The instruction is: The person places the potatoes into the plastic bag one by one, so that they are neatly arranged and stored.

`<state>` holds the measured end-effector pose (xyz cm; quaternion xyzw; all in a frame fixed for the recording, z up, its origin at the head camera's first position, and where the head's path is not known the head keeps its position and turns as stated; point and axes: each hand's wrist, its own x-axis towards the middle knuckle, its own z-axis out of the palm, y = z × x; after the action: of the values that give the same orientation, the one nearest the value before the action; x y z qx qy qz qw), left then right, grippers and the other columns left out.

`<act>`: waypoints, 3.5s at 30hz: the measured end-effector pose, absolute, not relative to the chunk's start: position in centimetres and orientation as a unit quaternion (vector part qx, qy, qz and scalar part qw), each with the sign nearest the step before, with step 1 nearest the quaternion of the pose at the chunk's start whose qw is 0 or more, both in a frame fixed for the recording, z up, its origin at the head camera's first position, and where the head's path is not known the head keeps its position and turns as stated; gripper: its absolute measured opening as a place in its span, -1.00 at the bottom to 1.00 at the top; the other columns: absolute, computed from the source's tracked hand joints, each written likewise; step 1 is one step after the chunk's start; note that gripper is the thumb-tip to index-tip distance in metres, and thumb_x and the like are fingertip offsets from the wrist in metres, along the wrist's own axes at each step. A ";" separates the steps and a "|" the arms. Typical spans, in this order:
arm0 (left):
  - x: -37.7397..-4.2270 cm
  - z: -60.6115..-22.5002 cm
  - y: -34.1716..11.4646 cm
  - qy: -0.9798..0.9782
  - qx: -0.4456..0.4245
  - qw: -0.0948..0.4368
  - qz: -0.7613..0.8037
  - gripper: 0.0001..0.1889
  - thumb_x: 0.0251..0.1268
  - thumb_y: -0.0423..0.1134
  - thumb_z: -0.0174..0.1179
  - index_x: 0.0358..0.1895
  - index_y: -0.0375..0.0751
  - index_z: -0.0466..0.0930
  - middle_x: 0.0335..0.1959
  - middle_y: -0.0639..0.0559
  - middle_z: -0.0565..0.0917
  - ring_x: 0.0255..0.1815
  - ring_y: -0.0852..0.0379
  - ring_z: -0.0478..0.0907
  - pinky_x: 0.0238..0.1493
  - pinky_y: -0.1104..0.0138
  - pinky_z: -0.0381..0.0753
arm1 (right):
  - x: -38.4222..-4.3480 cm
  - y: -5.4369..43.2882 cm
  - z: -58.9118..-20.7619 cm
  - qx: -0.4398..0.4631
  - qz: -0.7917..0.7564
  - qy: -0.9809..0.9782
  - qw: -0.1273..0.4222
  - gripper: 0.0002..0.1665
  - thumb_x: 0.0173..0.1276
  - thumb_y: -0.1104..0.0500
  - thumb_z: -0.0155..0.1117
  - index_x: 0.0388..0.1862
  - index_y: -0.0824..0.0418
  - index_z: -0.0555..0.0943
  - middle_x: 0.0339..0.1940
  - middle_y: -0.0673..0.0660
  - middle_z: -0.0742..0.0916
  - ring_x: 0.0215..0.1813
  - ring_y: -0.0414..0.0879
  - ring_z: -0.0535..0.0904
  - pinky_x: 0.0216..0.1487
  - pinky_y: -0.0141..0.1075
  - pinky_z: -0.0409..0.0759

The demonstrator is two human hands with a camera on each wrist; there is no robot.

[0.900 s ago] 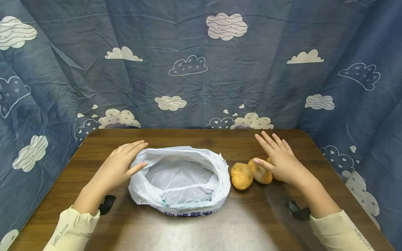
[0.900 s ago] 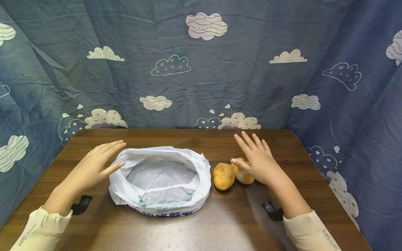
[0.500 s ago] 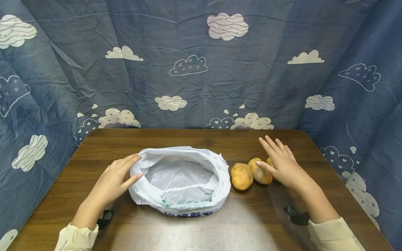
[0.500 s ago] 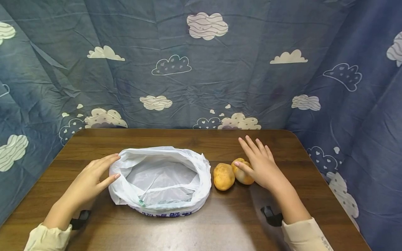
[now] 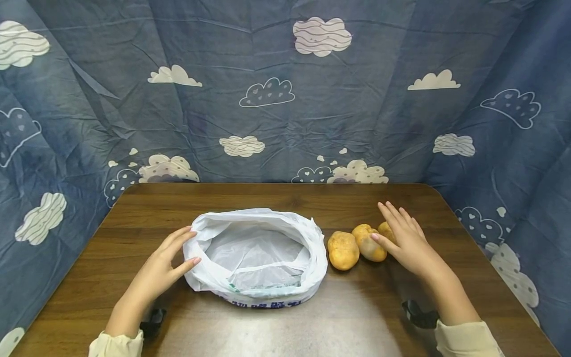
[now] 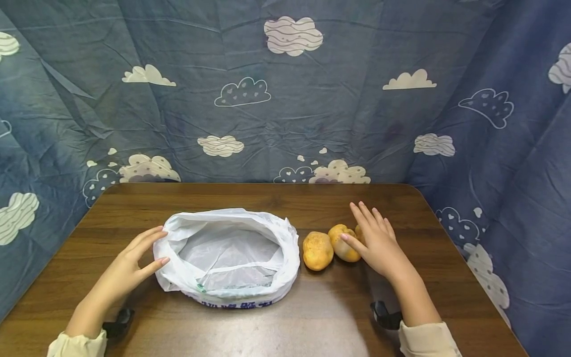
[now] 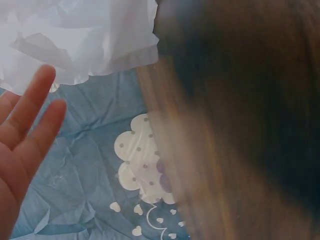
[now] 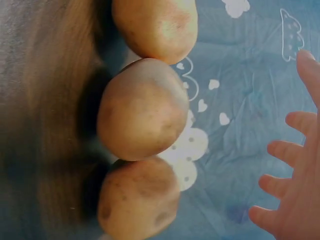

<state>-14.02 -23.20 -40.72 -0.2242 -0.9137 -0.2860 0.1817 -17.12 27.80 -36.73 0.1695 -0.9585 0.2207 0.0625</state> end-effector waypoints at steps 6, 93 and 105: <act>-14.3 -41.4 -23.1 -0.889 -0.243 0.224 -0.318 -0.34 -0.28 -0.39 0.45 0.07 -0.30 0.44 0.17 -0.18 0.37 -0.32 0.07 0.55 -0.13 0.54 0.43 | -17.2 29.0 -38.2 0.158 0.244 -0.954 0.068 -0.16 0.34 -0.08 0.03 0.44 0.11 -0.10 0.40 0.33 0.03 0.35 0.35 -0.19 0.24 0.24 -0.29; -14.5 -41.7 -23.3 -0.878 -0.238 0.239 -0.339 -0.38 -0.31 -0.44 0.44 0.01 -0.34 0.49 0.10 -0.19 0.44 0.00 0.07 0.43 -0.06 0.68 0.34 | -16.2 23.0 -35.5 0.170 0.428 -0.835 0.299 -0.22 -0.10 0.56 0.34 0.18 0.51 0.31 0.15 0.40 0.42 0.05 -0.40 0.34 -0.03 -0.65 0.35; -14.5 -41.8 -23.2 -0.877 -0.241 0.238 -0.340 -0.39 -0.29 -0.45 0.44 0.01 -0.34 0.49 0.09 -0.19 0.45 -0.01 0.04 0.43 -0.07 0.62 0.40 | -16.0 17.4 -34.5 0.242 0.422 -0.833 0.262 -0.21 -0.13 0.50 0.41 0.15 0.53 0.33 0.15 0.40 0.43 0.05 0.15 0.40 -0.08 -0.61 0.38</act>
<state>-14.54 -23.22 -41.78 -0.2412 -0.8772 -0.3399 0.2384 -16.01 17.44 -34.50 0.2421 -0.8332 0.4224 0.2624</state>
